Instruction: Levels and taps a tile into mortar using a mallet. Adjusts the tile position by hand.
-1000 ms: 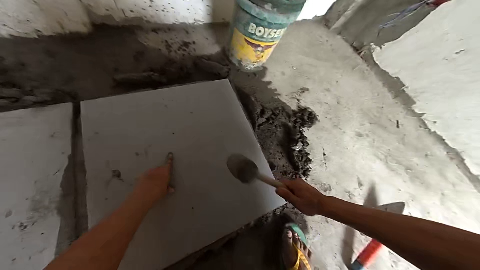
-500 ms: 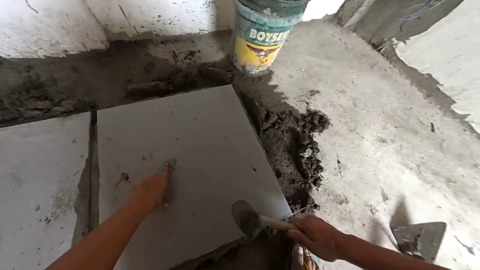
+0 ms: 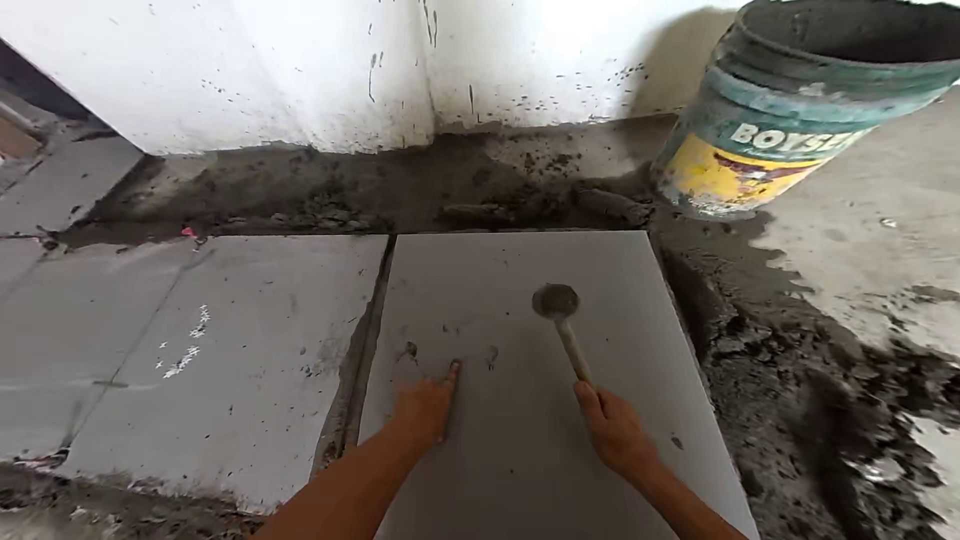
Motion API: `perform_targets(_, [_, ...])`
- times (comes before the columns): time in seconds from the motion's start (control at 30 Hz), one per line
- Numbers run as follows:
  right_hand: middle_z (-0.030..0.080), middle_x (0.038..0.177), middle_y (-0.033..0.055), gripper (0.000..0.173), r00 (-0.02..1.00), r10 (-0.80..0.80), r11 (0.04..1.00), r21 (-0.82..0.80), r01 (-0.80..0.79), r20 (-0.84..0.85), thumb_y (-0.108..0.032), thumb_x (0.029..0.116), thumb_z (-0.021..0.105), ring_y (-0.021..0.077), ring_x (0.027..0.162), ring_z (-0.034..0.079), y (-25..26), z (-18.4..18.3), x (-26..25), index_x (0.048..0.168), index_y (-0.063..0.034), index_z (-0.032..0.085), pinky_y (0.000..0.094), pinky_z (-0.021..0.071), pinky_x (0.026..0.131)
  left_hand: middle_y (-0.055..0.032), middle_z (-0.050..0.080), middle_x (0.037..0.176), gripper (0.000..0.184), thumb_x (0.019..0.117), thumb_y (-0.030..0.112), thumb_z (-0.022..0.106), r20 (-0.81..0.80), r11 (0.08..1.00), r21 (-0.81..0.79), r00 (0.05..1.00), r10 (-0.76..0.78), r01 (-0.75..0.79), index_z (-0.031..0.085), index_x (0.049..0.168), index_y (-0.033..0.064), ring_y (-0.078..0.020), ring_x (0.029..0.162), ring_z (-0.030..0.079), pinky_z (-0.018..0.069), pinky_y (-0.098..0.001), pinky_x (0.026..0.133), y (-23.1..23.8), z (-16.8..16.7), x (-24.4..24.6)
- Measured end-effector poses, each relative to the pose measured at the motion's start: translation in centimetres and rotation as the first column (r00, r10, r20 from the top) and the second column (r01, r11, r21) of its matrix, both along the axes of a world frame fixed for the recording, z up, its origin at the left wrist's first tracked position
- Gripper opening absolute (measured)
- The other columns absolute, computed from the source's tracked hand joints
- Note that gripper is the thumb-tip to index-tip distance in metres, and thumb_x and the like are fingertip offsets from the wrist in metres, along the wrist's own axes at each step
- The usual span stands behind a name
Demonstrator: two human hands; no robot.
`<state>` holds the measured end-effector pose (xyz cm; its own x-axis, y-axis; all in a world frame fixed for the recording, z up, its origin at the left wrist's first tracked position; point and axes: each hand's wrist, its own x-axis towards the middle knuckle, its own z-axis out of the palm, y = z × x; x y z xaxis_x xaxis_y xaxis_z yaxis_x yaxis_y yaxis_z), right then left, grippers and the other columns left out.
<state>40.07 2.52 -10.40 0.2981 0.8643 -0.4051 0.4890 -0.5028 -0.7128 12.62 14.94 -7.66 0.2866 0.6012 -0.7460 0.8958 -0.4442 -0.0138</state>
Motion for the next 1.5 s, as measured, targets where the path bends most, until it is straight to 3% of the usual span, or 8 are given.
perform_targets(0.3, [0.054,0.072,0.0109,0.064,1.000,0.002,0.993,-0.114,-0.002,0.001,-0.054,0.1097,0.030,0.0254,0.063,0.055,11.6,1.0,-3.4,0.088,-0.0028,0.062,0.0452,0.0466,0.060,-0.0294,0.060,0.127,0.120,0.0813,0.008,0.080,0.038,0.996,-0.056,0.996,0.078,-0.076,0.000,0.166,0.0352,-0.0496,0.112,0.063,0.0548,-0.0627,0.085,0.5,0.0,0.2])
perform_targets(0.4, [0.052,0.067,0.0090,0.062,1.000,-0.030,0.999,0.014,0.030,0.009,-0.053,0.1097,0.032,0.0241,0.059,0.054,13.8,1.9,-5.8,0.084,-0.0038,0.061,0.0441,0.0457,0.056,-0.0296,0.060,0.126,0.106,0.0898,0.003,0.068,0.068,0.991,-0.054,0.990,0.127,-0.124,0.004,0.166,0.0381,-0.0483,0.109,0.064,0.0551,-0.0606,0.085,0.8,-0.3,0.1])
perform_targets(0.63, [0.053,0.070,0.0097,0.061,0.998,0.065,0.997,-0.032,-0.064,0.026,-0.053,0.1098,0.031,0.0241,0.063,0.056,16.9,2.7,-10.3,0.087,-0.0047,0.061,0.0429,0.0468,0.059,-0.0289,0.061,0.126,0.093,0.0972,0.000,0.053,0.082,0.989,-0.073,0.987,0.136,-0.130,0.004,0.166,0.0392,-0.0475,0.109,0.065,0.0554,-0.0596,0.085,1.0,-0.5,0.2])
perform_targets(0.77, [0.060,0.083,0.0134,0.062,0.968,0.246,0.958,-0.161,-0.236,0.044,-0.054,0.1097,0.030,0.0283,0.080,0.063,17.1,1.5,-12.6,0.097,-0.0034,0.064,0.0486,0.0520,0.074,-0.0285,0.060,0.130,0.087,0.1002,0.000,0.049,0.099,0.984,-0.105,0.983,0.157,-0.146,0.008,0.166,0.0393,-0.0474,0.111,0.065,0.0555,-0.0604,0.087,0.7,-0.7,0.0])
perform_targets(0.9, [0.055,0.073,0.0093,0.059,0.987,0.142,0.989,-0.048,-0.138,0.076,-0.052,0.1095,0.034,0.0248,0.070,0.059,17.3,2.2,-13.8,0.089,-0.0051,0.062,0.0447,0.0498,0.066,-0.0267,0.061,0.128,0.086,0.1007,0.004,0.050,0.118,0.984,-0.095,0.979,0.164,-0.153,0.008,0.165,0.0409,-0.0453,0.109,0.066,0.0560,-0.0585,0.085,1.2,-1.6,0.1])
perform_targets(1.1, [0.049,0.064,0.0072,0.065,0.996,-0.083,0.994,-0.071,0.082,-0.014,-0.058,0.1087,0.031,0.0197,0.052,0.049,17.3,1.9,-9.3,0.088,-0.0041,0.062,0.0367,0.0436,0.050,-0.0259,0.064,0.122,0.087,0.0994,0.001,0.049,0.131,0.993,-0.082,0.987,0.096,-0.086,0.007,0.166,0.0369,-0.0445,0.108,0.066,0.0561,-0.0561,0.085,1.0,-1.3,0.1])
perform_targets(1.43, [0.057,0.072,0.0154,0.068,0.926,-0.323,0.944,0.004,0.329,0.195,-0.055,0.1096,0.028,0.0297,0.064,0.059,14.3,0.9,2.8,0.088,0.0008,0.061,0.0496,0.0500,0.062,-0.0224,0.066,0.119,0.081,0.1009,0.004,0.048,0.106,0.999,-0.010,0.993,0.041,-0.040,0.009,0.167,0.0303,-0.0402,0.104,0.068,0.0564,-0.0526,0.085,0.3,-1.4,0.3])
perform_targets(1.5, [0.053,0.071,0.0108,0.071,0.912,-0.393,0.911,-0.080,0.404,0.121,-0.061,0.1081,0.026,0.0227,0.057,0.053,13.5,0.2,5.8,0.098,-0.0002,0.062,0.0420,0.0492,0.056,-0.0231,0.066,0.120,0.088,0.0975,0.005,0.055,0.081,1.000,-0.010,0.997,0.016,-0.015,0.007,0.167,0.0281,-0.0407,0.106,0.068,0.0562,-0.0533,0.086,0.1,-1.1,0.4])
